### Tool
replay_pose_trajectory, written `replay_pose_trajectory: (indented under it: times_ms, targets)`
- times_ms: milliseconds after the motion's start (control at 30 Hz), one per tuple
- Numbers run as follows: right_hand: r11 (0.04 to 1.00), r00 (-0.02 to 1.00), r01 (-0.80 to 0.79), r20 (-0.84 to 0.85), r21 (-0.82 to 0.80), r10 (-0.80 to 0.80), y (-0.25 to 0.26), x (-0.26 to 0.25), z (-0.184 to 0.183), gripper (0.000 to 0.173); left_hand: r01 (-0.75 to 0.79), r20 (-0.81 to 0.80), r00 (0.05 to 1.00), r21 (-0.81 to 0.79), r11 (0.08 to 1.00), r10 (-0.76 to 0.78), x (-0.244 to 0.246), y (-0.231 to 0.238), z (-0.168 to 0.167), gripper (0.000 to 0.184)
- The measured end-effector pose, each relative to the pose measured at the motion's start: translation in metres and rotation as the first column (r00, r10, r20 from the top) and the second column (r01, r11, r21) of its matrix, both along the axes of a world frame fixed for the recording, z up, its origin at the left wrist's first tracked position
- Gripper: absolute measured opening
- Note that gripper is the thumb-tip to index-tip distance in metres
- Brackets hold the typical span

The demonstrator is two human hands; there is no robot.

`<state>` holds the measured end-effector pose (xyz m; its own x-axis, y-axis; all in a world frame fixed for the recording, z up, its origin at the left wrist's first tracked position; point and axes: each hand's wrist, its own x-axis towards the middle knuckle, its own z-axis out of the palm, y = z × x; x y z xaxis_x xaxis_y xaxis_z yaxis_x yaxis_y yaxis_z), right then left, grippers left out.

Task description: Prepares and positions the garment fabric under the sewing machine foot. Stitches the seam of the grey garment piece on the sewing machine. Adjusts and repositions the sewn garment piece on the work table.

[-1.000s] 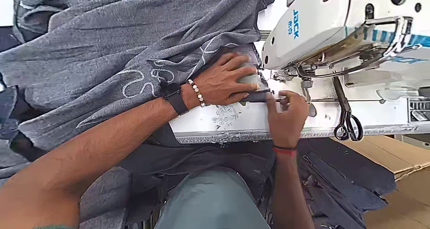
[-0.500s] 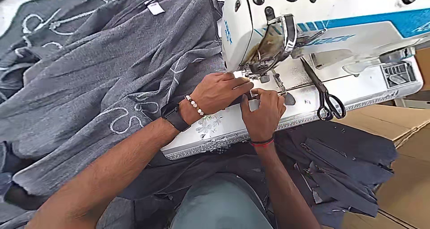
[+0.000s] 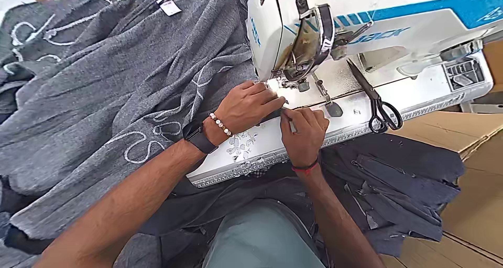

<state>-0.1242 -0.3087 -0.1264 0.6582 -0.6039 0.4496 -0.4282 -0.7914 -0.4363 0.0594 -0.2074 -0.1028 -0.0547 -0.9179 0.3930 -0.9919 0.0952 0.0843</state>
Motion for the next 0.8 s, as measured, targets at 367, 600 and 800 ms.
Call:
replay_pose_trajectory:
  times_ms: [367,600,800]
  targets:
    - [0.934,0.988,0.123,-0.131,0.335,-0.083,-0.004,0.007,0.023,0.023,-0.001,0.042,0.999,0.125,0.992,-0.004,-0.001,0.018,0.002,0.037]
    - [0.986,0.987,0.108,-0.132,0.124,-0.092,0.005,0.020,0.016,0.014,-0.069,0.050,0.997,0.092,0.993,0.064,-0.003,0.022,-0.002,0.037]
    - [0.996,0.997,-0.050,-0.061,-0.076,0.046,0.013,0.012,0.009,0.015,-0.037,0.014,0.999,0.085,0.996,0.036,-0.001,0.022,-0.001,0.035]
